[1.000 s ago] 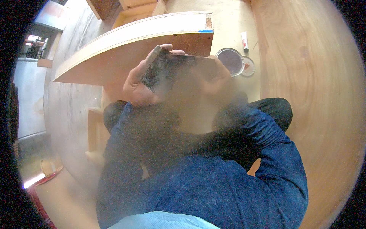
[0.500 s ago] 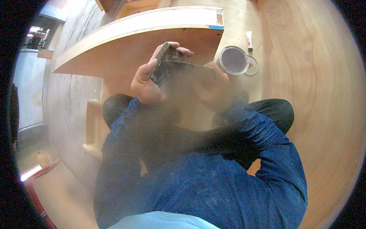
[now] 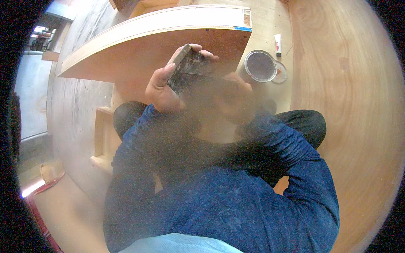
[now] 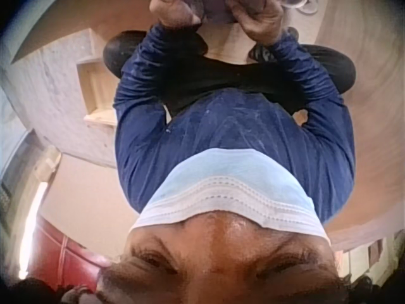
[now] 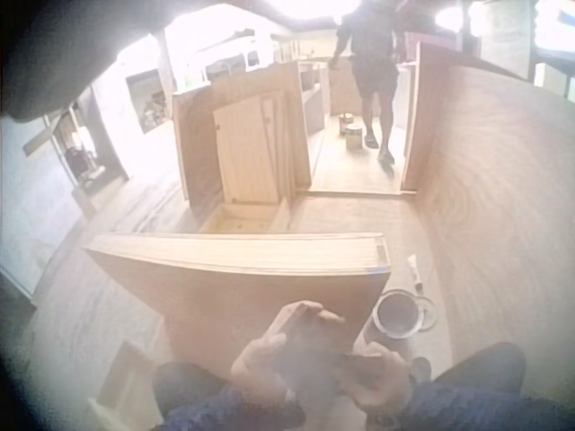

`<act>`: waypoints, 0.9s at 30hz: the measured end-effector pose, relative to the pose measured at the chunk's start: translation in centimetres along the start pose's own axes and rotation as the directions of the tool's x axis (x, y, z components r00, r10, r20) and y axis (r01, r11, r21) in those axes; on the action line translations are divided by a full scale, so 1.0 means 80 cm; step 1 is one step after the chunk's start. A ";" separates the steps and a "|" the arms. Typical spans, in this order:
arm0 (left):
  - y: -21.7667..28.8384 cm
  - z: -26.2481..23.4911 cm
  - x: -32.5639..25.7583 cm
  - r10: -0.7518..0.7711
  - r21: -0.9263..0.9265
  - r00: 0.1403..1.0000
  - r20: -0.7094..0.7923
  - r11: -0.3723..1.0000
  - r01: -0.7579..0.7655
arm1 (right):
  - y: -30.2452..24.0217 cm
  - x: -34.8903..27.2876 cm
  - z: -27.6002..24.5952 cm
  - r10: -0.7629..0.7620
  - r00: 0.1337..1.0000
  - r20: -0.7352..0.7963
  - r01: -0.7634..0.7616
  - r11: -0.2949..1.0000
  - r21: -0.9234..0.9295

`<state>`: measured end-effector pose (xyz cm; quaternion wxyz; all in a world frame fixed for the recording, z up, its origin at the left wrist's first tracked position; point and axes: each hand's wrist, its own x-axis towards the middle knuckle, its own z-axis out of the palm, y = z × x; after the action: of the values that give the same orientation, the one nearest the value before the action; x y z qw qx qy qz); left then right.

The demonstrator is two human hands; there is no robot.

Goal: Applying and smoothing wood filler on a wooden board using putty knives.

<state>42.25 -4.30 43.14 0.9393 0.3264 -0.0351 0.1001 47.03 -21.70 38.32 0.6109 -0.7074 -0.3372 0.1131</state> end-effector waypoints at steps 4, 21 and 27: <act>-0.001 -0.002 0.000 0.006 -0.032 1.000 0.017 0.999 -0.005 | 0.002 -0.003 0.003 0.035 0.999 -0.017 -0.035 0.999 -0.030; -0.002 -0.003 0.000 0.023 -0.027 0.999 0.034 0.999 -0.022 | -0.004 -0.010 0.016 0.340 0.937 -0.076 -0.348 0.914 -0.209; -0.006 -0.007 0.002 0.053 -0.013 0.997 0.055 0.999 -0.052 | 0.003 -0.013 0.017 0.099 0.992 -0.073 -0.111 0.978 -0.175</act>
<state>42.47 -4.30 42.48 0.9369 0.3225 -0.0704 0.1153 45.55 -21.28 37.53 0.5486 -0.7794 -0.2884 0.0916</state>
